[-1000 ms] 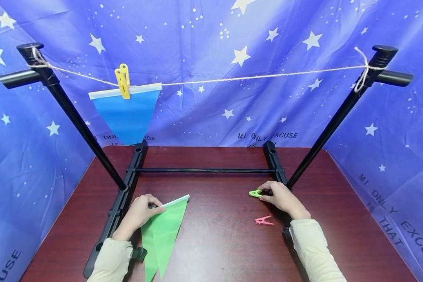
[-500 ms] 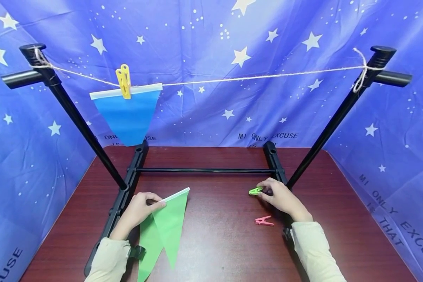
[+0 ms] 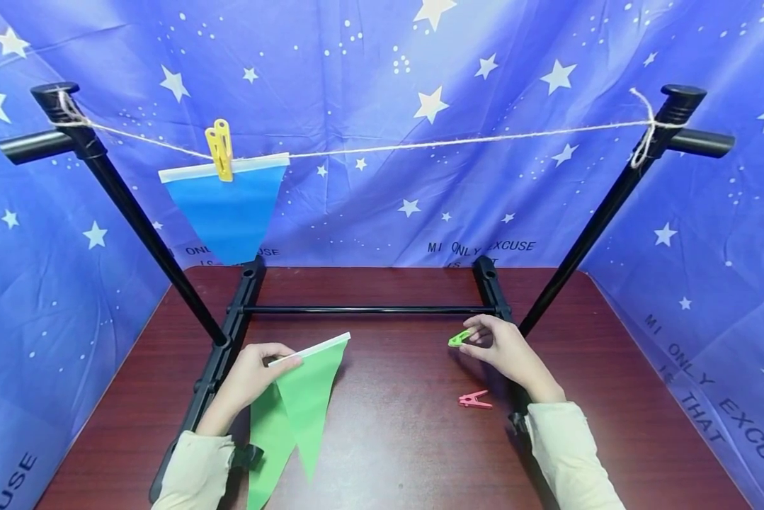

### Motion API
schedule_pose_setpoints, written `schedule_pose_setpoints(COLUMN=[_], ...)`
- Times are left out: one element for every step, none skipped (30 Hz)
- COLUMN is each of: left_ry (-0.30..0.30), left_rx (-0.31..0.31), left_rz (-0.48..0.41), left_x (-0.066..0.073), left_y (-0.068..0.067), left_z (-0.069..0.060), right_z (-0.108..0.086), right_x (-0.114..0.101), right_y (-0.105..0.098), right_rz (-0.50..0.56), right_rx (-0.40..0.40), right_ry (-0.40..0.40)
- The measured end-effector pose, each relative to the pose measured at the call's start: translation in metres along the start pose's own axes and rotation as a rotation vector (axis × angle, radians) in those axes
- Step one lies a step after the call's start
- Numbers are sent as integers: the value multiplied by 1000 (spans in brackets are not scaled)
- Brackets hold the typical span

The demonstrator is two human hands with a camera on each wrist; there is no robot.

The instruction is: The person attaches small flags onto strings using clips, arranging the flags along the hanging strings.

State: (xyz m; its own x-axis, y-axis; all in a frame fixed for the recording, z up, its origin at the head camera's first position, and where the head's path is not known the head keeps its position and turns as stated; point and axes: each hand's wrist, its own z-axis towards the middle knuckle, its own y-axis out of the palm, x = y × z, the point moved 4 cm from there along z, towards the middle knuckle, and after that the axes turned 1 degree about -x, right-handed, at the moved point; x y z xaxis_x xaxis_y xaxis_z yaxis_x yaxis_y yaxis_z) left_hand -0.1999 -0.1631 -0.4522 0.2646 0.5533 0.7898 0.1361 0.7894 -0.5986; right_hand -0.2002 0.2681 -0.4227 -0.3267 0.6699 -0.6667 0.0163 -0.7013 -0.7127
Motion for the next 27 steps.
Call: schedule_pose_setpoints(left_ry=[9,16,19,22,25,27,30,32,39,46,55,63,72,84,93,99,105,110,113,116,115,115,117,118,119,123,124], left_rx=[1,2,5,9,14,16,19,22,24,27,30,32,36,40,42,44,46,48,51,52,52,52,51,50,49,48,47], left_rz=[-14,-25,-36,-48,-57,-64,-70,-76,-80,-82,-85,-91,-99,-106,-113,-119,-122,-124,-122,-120,-116,-113,-112,-113,-112,-110,-111], left_x=[2,3,3,4,5,6,7,7,8,9,10,12,13,14,16,17,18,19,20,21,21,22,23,23,24,24,25], left_y=[-1,-1,-1,-2,-2,-2,-3,-3,-4,-4,-5,-5,-6,-7,-7,-8,-8,-9,-9,-10,-10,-10,-11,-11,-11,-11,-11], left_z=[0,0,0,0,0,0,1,1,1,1,1,2,2,2,2,2,3,3,3,3,4,4,5,5,6,6,6], right_z=[0,1,1,1,1,1,2,2,2,2,2,2,2,2,2,3,3,3,4,4,4,5,5,6,6,7,7], right_x=[-1,-2,-4,-5,-6,-7,-8,-9,-10,-11,-12,-13,-14,-16,-17,-19,-20,-21,-23,-24,-25,-26,-28,-29,-31,-32,-34], right_y=[0,-1,-1,-2,-2,-3,-4,-4,-5,-5,-6,-7,-7,-8,-9,-9,-10,-11,-11,-12,-13,-13,-14,-14,-15,-15,-16], right_rz=[18,29,33,32,31,27,25,23,24,21,20,21,25,28,30,30,33,32,32,31,25,20,18,18,21,23,28], right_rx=[5,9,14,19,24,29,32,33,36,38,41,44,48,52,58,64,72,79,87,94,103,112,119,124,129,135,140], right_ry=[1,0,-4,-6,-8,-9,-9,-11,-12,-13,-16,-21,-25,-29,-32,-37,-41,-45,-48,-53,-60,-68,-76,-83,-94,-103,-113])
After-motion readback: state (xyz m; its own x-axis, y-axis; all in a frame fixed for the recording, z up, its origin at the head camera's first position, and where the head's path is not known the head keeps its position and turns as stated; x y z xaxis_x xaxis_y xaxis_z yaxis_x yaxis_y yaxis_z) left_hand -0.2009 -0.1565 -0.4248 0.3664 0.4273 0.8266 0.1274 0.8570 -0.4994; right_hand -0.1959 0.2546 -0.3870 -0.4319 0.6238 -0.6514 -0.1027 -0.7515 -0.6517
